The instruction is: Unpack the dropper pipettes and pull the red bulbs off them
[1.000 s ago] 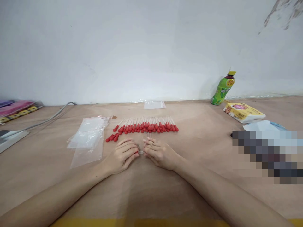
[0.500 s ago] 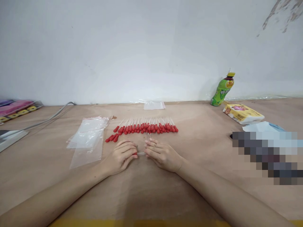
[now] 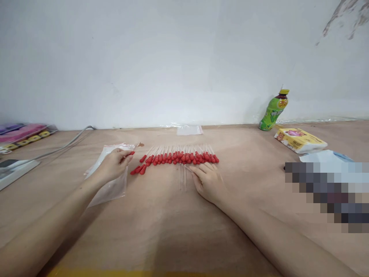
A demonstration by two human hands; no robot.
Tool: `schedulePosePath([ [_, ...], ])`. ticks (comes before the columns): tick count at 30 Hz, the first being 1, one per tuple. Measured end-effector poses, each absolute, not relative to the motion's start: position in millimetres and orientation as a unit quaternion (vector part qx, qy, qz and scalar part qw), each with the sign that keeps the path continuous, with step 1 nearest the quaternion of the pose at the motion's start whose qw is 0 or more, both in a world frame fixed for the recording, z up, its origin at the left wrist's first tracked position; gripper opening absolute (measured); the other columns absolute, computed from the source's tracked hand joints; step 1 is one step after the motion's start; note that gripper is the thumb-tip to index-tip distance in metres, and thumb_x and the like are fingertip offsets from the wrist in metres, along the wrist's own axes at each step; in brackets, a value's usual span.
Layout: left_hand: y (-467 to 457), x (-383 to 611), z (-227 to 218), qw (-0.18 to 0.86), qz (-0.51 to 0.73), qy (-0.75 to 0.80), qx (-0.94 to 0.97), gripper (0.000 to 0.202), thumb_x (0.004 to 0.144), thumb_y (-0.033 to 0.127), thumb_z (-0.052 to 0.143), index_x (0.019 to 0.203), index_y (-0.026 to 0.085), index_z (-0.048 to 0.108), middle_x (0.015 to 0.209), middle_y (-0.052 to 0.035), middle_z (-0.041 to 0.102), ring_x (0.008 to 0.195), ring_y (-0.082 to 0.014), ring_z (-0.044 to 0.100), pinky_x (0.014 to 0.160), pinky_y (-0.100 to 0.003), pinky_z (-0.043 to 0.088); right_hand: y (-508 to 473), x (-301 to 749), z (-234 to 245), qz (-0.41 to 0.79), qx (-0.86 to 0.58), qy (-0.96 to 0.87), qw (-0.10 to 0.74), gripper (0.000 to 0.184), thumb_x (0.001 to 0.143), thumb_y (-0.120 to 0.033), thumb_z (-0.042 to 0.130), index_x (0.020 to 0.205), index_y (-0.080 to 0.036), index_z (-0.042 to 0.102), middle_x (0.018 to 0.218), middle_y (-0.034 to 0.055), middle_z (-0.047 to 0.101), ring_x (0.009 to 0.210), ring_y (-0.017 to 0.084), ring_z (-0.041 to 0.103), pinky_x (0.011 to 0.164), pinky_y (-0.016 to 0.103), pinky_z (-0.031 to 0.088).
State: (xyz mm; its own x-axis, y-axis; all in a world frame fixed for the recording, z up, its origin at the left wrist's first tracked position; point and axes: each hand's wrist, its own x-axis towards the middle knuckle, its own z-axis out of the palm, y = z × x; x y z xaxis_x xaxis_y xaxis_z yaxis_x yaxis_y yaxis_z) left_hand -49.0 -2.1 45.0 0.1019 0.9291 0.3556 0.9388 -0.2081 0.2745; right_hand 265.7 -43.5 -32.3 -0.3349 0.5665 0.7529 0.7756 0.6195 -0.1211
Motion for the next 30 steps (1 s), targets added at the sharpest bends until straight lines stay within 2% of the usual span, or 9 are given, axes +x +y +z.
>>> schedulePosePath([
  [4, 8.8, -63.6, 39.6, -0.062, -0.138, -0.685, -0.713, 0.037, 0.076, 0.039, 0.046, 0.103, 0.019, 0.061, 0.085, -0.0033, 0.066, 0.079, -0.0199, 0.061, 0.069, -0.026, 0.044, -41.4, 265.0, -32.6, -0.103, -0.432, -0.805, 0.394, 0.015, 0.080, -0.015, 0.046, 0.086, -0.015, 0.060, 0.072, 0.0047, 0.059, 0.070, 0.016, 0.049, 0.066, 0.030, 0.039],
  [8, 9.1, -64.0, 29.6, -0.096, -0.091, -0.679, -0.722, 0.036, 0.073, 0.043, 0.049, 0.099, 0.020, 0.061, 0.081, -0.0028, 0.068, 0.078, -0.0201, 0.062, 0.067, -0.026, 0.043, -39.9, 262.8, -35.2, -0.073, -0.419, -0.816, 0.392, 0.014, 0.080, -0.013, 0.044, 0.079, -0.015, 0.057, 0.069, 0.0043, 0.056, 0.067, 0.016, 0.047, 0.062, 0.029, 0.038],
  [15, 9.8, -57.1, 40.2, -0.032, -0.127, -0.678, -0.723, 0.036, 0.076, 0.048, 0.042, 0.087, 0.021, 0.064, 0.085, -0.0040, 0.067, 0.078, -0.0209, 0.061, 0.068, -0.028, 0.042, -46.6, 253.9, -31.0, -0.046, -0.388, -0.843, 0.369, 0.016, 0.081, -0.024, 0.048, 0.087, -0.015, 0.059, 0.066, 0.0044, 0.053, 0.065, 0.016, 0.045, 0.064, 0.030, 0.039],
  [22, 35.1, -39.0, 36.2, 0.001, -0.043, -0.707, -0.706, 0.045, 0.073, 0.057, 0.042, 0.077, 0.020, 0.066, 0.085, -0.0099, 0.066, 0.083, -0.0266, 0.060, 0.066, -0.031, 0.043, -51.8, 251.8, -21.7, -0.023, -0.396, -0.856, 0.331, 0.026, 0.081, -0.039, 0.050, 0.084, -0.014, 0.060, 0.071, 0.0063, 0.054, 0.070, 0.017, 0.047, 0.066, 0.031, 0.040],
  [27, 46.1, -34.4, 34.1, -0.014, -0.021, -0.717, -0.697, 0.036, 0.070, 0.050, 0.046, 0.061, 0.020, 0.064, 0.067, -0.0081, 0.065, 0.067, -0.0251, 0.061, 0.059, -0.031, 0.043, -54.2, 252.6, -19.5, -0.013, -0.394, -0.865, 0.311, 0.029, 0.081, -0.041, 0.050, 0.085, -0.014, 0.061, 0.074, 0.0071, 0.055, 0.073, 0.018, 0.049, 0.067, 0.032, 0.041],
  [30, 42.0, -33.0, 39.6, 0.024, -0.042, -0.720, -0.693, 0.034, 0.074, 0.043, 0.044, 0.061, 0.018, 0.061, 0.070, -0.0101, 0.064, 0.072, -0.0263, 0.061, 0.063, -0.033, 0.043, -54.0, 252.8, -20.1, -0.022, -0.396, -0.859, 0.323, 0.030, 0.081, -0.040, 0.050, 0.093, -0.014, 0.060, 0.077, 0.0077, 0.057, 0.075, 0.019, 0.050, 0.068, 0.034, 0.043],
])
